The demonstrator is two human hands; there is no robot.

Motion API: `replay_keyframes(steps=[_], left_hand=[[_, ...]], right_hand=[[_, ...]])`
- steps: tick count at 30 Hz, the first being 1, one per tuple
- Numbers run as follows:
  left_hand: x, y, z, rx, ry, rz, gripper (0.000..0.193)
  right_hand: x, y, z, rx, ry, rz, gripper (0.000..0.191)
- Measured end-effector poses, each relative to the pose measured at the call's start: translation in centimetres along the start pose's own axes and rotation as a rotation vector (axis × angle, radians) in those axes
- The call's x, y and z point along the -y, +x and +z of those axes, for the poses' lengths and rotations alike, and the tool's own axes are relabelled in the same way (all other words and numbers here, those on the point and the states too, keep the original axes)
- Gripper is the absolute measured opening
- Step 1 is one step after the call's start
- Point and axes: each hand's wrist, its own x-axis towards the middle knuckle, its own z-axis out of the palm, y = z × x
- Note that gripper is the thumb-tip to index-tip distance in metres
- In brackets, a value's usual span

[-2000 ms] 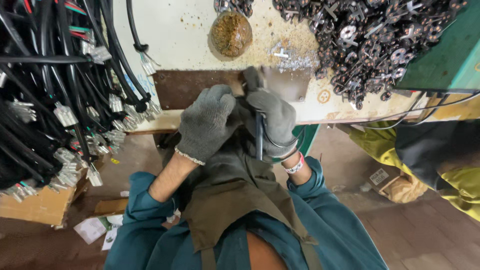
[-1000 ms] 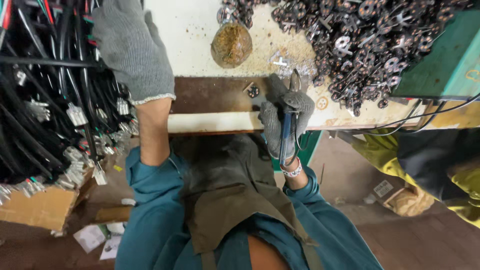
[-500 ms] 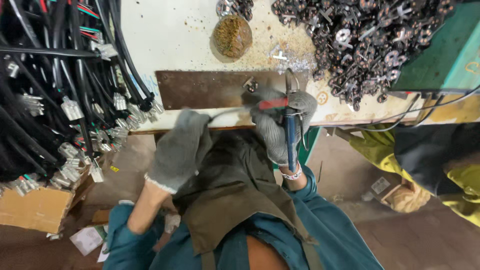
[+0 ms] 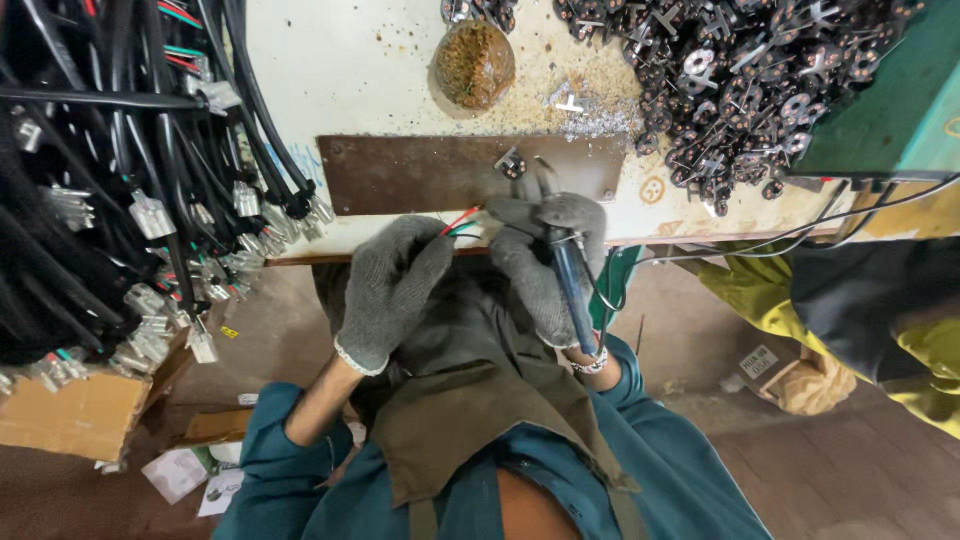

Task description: The person solders wires to small metal connectors at a workbench. They hold a wire in one hand and a soldering iron in the other, apply solder to the joint, place the finished connector on the bench, and pick up the next wire and connector to repeat the process.

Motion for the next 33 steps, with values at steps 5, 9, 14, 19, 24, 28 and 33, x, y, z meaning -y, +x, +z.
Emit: replay_keyframes(steps=[5,9,14,19,24,28,33], left_hand=[[-0.3,0.0,0.2,0.083,0.017,-0.009,0.017],[-0.3,-0.3,0.4,0.04,0.106,0.201,0.017],[0.1,-0.6,0.7,-0.026,0.061,0.269,0.021],[0.3,-1.2,1.4,-0.042,-0.131,0.102,0.018],[0.8,-1.4,2.0,-0.115,0.094,0.145,0.034],[1.2,-1.2,1.5,-0.041,0.749,0.563,0.04],[0.7,-1.2,1.8,-0.097,0.379,0.429,0.029]], right_hand=[[-0.1,-0.4,-0.1,0.229,-0.435,0.172,0.036],[-0.6,-0.7,0.1,0.097,-0.257,0.12,0.036],[-1.2,-1.2,0.5,0.004,-0.19,0.106,0.037],[-2.5,-2.9,0.0,0.01,-0.208,0.101,0.033],[-4.3,-4.7,-0.5,0.014,-0.215,0.207,0.029],[-3.9,-4.1,-1.2,0.033,-0.269,0.076,0.031],[-2.5,-2.8,-1.6,0.1,-0.536,-0.251,0.039]])
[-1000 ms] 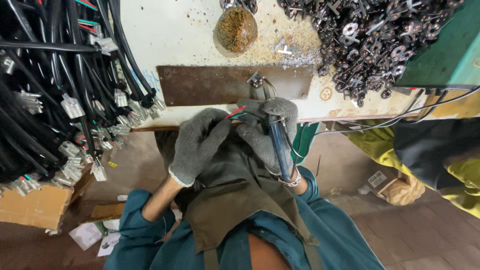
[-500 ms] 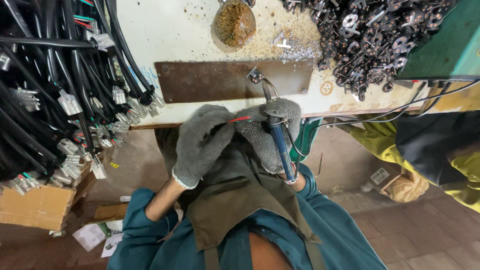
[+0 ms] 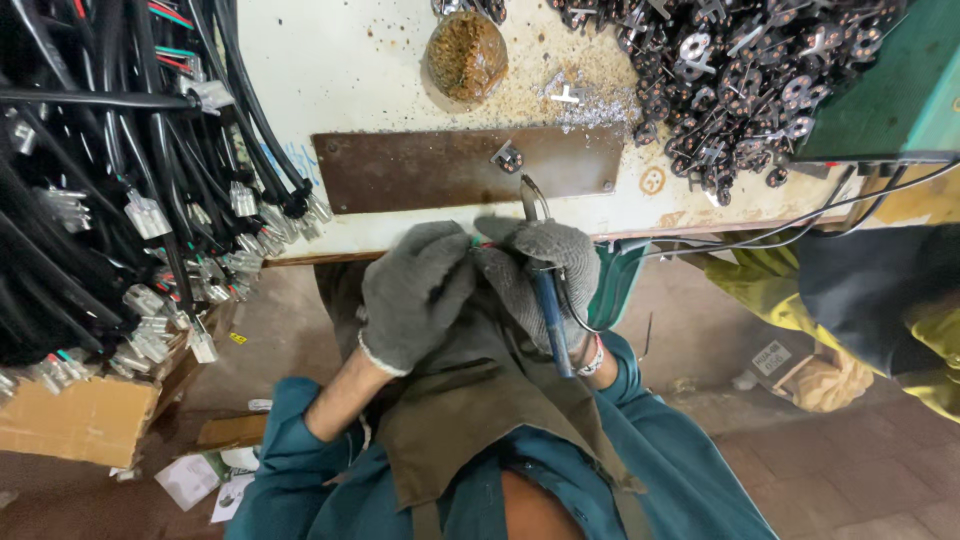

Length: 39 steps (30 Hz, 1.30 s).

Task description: The person solders wires to small metal connectors at a workbench. They hold a wire in one hand and a soldering iron in the other, apply solder to the joint, place the finished connector on the bench, and pick up the next wire and connector to repeat the process.

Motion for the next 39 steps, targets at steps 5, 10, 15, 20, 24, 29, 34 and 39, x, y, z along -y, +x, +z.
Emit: replay_keyframes(steps=[5,10,15,20,24,29,34,39], left_hand=[[-0.4,0.5,0.0,-0.046,-0.697,-0.592,0.01],[-0.4,1.1,-0.4,0.09,-0.74,-0.622,0.015],[-0.4,1.5,-0.9,0.05,-0.591,-0.569,0.014],[-0.5,1.3,-0.5,0.217,-0.56,-0.403,0.024],[-0.3,1.1,-0.1,0.168,-0.518,-0.429,0.02],[0.2,1.2,-0.5,0.125,-0.484,-0.432,0.017],[0.2,1.4,-1.0,0.176,-0.594,-0.511,0.017],[0.1,2.0,-0.7,0.203,-0.444,-0.411,0.017]], right_hand=[[-0.2,-0.3,1.2,0.001,0.314,0.198,0.046],[-0.5,0.1,0.6,0.01,0.381,0.207,0.045],[-0.2,1.3,-1.6,0.278,0.029,0.272,0.053],[-0.4,1.2,-1.4,-0.101,0.184,0.079,0.042],[-0.5,0.4,-0.9,0.001,-0.041,0.015,0.046],[-0.2,-0.2,0.6,-0.072,0.801,0.539,0.051],[-0.6,0.3,0.0,0.03,0.635,0.37,0.056],[-0.7,1.2,-0.8,-0.016,0.37,0.176,0.062]])
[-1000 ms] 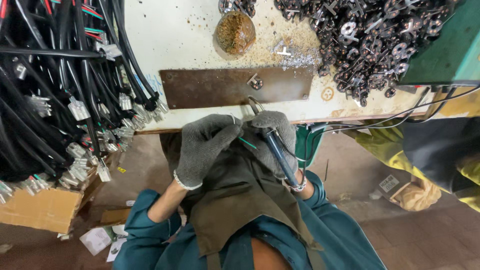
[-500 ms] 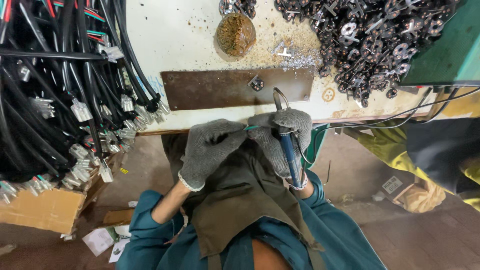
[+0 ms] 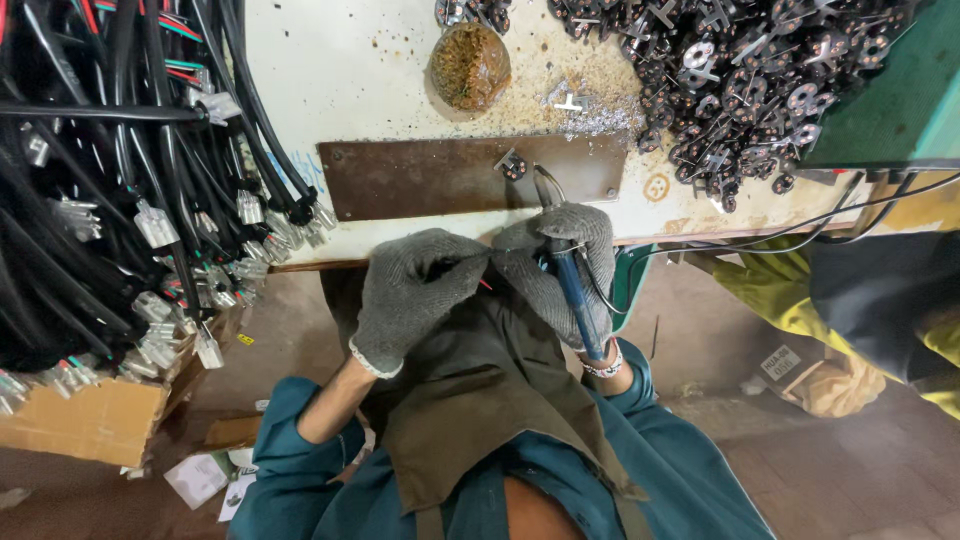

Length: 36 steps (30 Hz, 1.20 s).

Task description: The person solders wires to small metal connectors at a workbench. They hold a wire in one hand and a soldering iron in the other, apply solder to the joint, place the finished connector on the bench, and pick up the next wire and connector to repeat the process.

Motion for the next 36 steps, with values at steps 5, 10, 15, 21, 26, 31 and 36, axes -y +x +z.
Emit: replay_keyframes(steps=[5,10,15,21,26,31,36], left_hand=[[0.0,0.1,0.0,-0.023,0.045,0.041,0.018],[0.3,0.2,0.5,0.002,-0.027,0.029,0.017],[1.0,-0.2,2.4,-0.096,-0.207,-0.132,0.009],[0.6,0.1,3.3,-0.137,-0.291,-0.092,0.005],[-2.1,2.0,1.7,-0.205,0.102,0.276,0.01],[-2.3,6.9,-2.0,-0.437,0.495,0.445,0.011],[-2.8,11.5,-2.1,-0.4,0.693,0.413,0.016]], right_hand=[[0.0,0.3,0.1,-0.012,-0.103,-0.023,0.066],[0.4,0.5,0.1,-0.002,0.13,0.034,0.06],[0.8,-0.7,0.9,-0.056,0.059,0.226,0.028],[-2.5,-2.6,1.3,-0.002,0.159,0.478,0.016],[-4.2,-2.6,1.0,-0.137,0.037,0.372,0.011],[-4.6,1.8,0.8,-0.359,-0.489,-0.175,0.047],[-2.8,3.8,1.6,-0.216,-0.245,-0.144,0.051]])
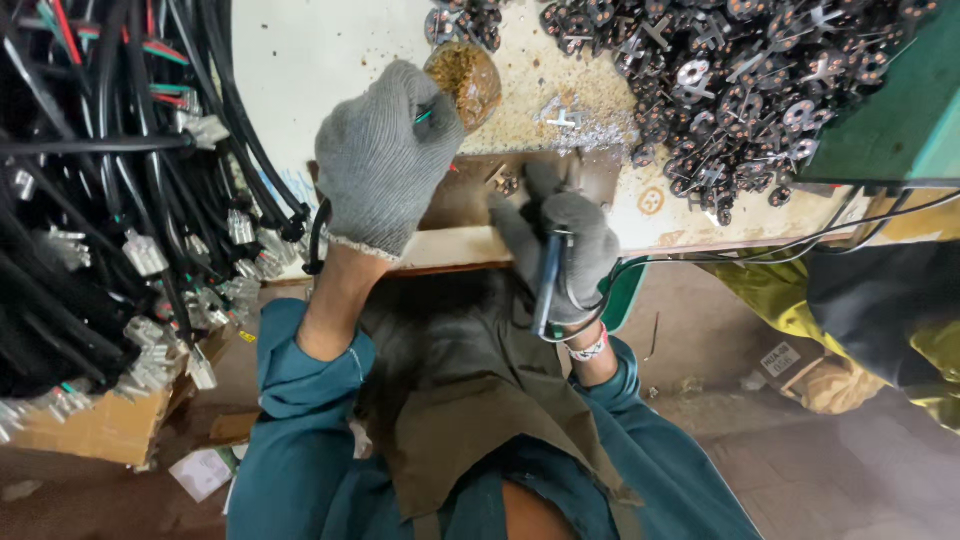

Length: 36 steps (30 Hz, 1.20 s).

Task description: The person solders wires to small metal connectors at a workbench. They hold a wire in one hand and a soldering iron in the other, apply solder to the joint, place the finished connector on the bench, and pick up the next wire and connector to repeat the process.

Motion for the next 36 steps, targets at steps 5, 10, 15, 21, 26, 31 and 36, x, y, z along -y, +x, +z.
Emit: replay_keyframes(steps=[5,10,15,21,26,31,36], left_hand=[[-2.0,-1.7,-2.8,0.038,-0.284,-0.126,0.011],[-0.9,-5.6,-3.0,0.227,-0.465,-0.286,0.007],[0.1,-7.7,-0.8,0.193,-0.217,-0.067,0.009],[0.5,-8.3,-0.2,0.234,-0.169,-0.075,0.015],[0.9,-8.6,0.4,0.185,-0.163,0.015,0.017],[1.0,-8.7,0.5,0.188,-0.149,-0.002,0.019],[1.0,-8.8,0.7,0.174,-0.137,-0.005,0.022]], right_hand=[[1.3,1.2,-0.2,0.065,-0.185,-0.086,0.049],[2.2,1.7,1.1,0.106,-0.126,-0.112,0.043],[2.2,0.8,-0.3,0.202,0.233,0.016,0.045],[-0.7,-2.5,-2.1,0.23,0.102,0.072,0.039],[-2.5,-4.0,-1.2,0.202,0.023,-0.025,0.035],[-2.8,-3.6,-1.0,0.212,-0.027,-0.099,0.03],[-1.8,-2.7,-1.2,0.272,-0.037,-0.171,0.026]])
